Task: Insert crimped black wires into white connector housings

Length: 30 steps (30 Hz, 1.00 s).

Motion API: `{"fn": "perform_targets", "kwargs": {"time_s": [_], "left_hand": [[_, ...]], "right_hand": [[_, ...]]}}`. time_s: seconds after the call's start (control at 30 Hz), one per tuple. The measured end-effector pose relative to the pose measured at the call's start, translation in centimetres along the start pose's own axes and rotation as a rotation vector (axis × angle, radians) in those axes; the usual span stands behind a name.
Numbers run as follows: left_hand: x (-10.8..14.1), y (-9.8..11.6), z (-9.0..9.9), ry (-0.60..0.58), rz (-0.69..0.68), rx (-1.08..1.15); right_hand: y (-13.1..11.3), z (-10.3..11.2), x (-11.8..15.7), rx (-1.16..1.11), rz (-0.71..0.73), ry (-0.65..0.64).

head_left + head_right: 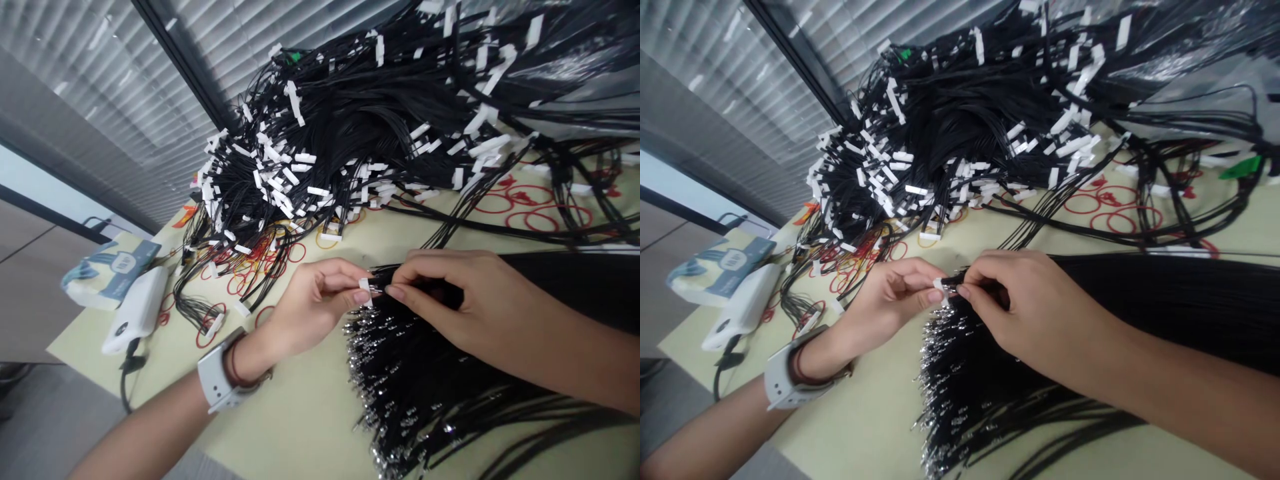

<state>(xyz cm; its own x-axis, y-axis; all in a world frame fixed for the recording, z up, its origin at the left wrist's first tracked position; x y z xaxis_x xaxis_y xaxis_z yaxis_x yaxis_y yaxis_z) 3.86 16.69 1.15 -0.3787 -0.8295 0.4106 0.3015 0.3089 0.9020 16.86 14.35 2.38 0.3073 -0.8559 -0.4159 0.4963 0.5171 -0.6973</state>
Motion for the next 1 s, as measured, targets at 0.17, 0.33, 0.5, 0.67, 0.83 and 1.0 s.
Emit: {"fn": "perform_targets", "kwargs": {"time_s": [0.17, 0.33, 0.5, 0.67, 0.83, 1.0], "left_hand": [[-0.01, -0.07, -0.05, 0.000, 0.014, -0.008], [0.09, 0.24, -0.16, -0.007, -0.025, -0.010], [0.24, 0.32, -0.23, -0.007, -0.035, -0.046], [0.29, 0.42, -0.25, -0.010, -0.058, -0.067], [0.31, 0.37, -0.34, -0.008, -0.047, -0.064], [0.38, 0.26, -0.51, -0.023, -0.045, -0.060]], "right_hand": [[-0.01, -0.13, 0.25, 0.013, 0.000, -0.018], [-0.25, -0.40, -0.07, -0.003, 0.033, -0.047], [-0.29, -0.40, -0.10, 0.000, 0.053, -0.045], [-0.22, -0.49, 0.02, -0.014, 0.041, -0.063], [0.11, -0.74, 0.09, -0.028, 0.021, -0.081], [0.22, -0.94, 0.16, -0.029, 0.006, -0.109]]}}
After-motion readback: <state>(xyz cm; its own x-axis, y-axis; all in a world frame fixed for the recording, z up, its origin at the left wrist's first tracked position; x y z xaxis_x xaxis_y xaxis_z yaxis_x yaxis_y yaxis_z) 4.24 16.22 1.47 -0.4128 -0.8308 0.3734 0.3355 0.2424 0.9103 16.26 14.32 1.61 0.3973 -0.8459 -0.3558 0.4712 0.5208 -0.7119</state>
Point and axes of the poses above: each hand's wrist, its own x-axis away from the middle knuckle, its own z-axis out of the back of the hand, y = z × x, the point moved 8 cm from there along -x, towards the middle knuckle, and after that the axes turned 8 degrees about z, right-handed, at the moved point
